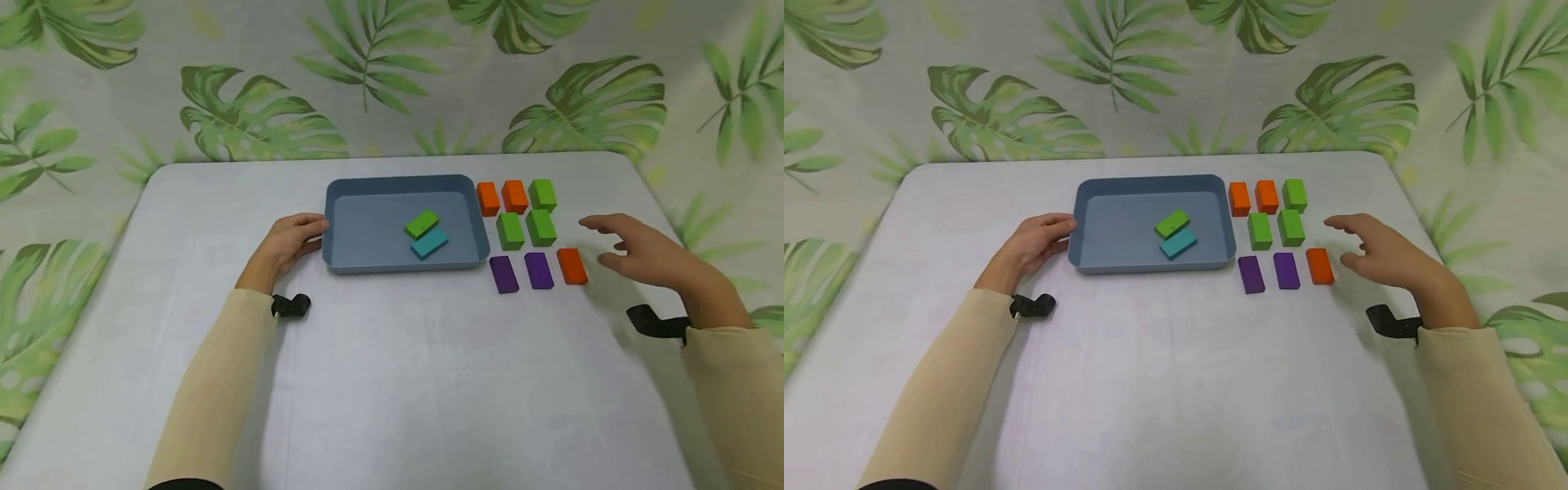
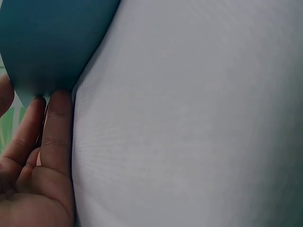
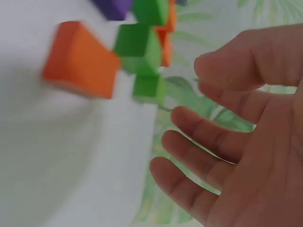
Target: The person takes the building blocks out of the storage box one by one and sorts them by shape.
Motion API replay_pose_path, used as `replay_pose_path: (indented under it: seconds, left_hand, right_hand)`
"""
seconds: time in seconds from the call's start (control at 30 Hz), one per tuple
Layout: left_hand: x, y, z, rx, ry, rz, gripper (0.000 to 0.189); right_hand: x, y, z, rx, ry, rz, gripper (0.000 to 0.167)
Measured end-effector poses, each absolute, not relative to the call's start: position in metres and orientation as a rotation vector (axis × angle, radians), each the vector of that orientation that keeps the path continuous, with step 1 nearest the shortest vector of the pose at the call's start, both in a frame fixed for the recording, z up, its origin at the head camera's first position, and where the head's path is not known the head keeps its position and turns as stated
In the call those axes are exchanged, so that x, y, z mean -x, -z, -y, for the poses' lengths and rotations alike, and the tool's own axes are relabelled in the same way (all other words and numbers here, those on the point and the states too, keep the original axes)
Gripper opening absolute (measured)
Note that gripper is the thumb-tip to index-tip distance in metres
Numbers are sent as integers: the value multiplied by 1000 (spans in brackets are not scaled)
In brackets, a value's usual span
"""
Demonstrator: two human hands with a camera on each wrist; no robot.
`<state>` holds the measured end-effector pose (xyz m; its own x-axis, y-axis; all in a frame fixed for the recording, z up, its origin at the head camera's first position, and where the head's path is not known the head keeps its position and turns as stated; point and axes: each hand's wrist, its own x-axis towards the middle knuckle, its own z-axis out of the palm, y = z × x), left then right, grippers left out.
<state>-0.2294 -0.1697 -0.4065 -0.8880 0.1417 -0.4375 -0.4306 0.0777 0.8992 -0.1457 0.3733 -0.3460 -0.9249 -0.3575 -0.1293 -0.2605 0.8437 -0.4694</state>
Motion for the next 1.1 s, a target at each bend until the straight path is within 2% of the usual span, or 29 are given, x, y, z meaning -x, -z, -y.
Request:
replay_pose_path:
  seconds: [0.4, 0.6, 0.83, 1.1]
  left_hand:
    - [229, 408, 170, 283, -1882, -1938, 50]
    - [228, 407, 172, 278, -1892, -1937, 49]
    - [228, 407, 173, 299, -1896, -1937, 47]
    - [229, 408, 172, 295, -1900, -1930, 48]
  right_hand:
    - [155, 320, -331, 555, 595, -2975, 42]
    - [164, 316, -281, 634, 725, -2931, 40]
    - [179, 320, -228, 912, 735, -2856, 38]
    - [194, 337, -190, 895, 720, -2798, 42]
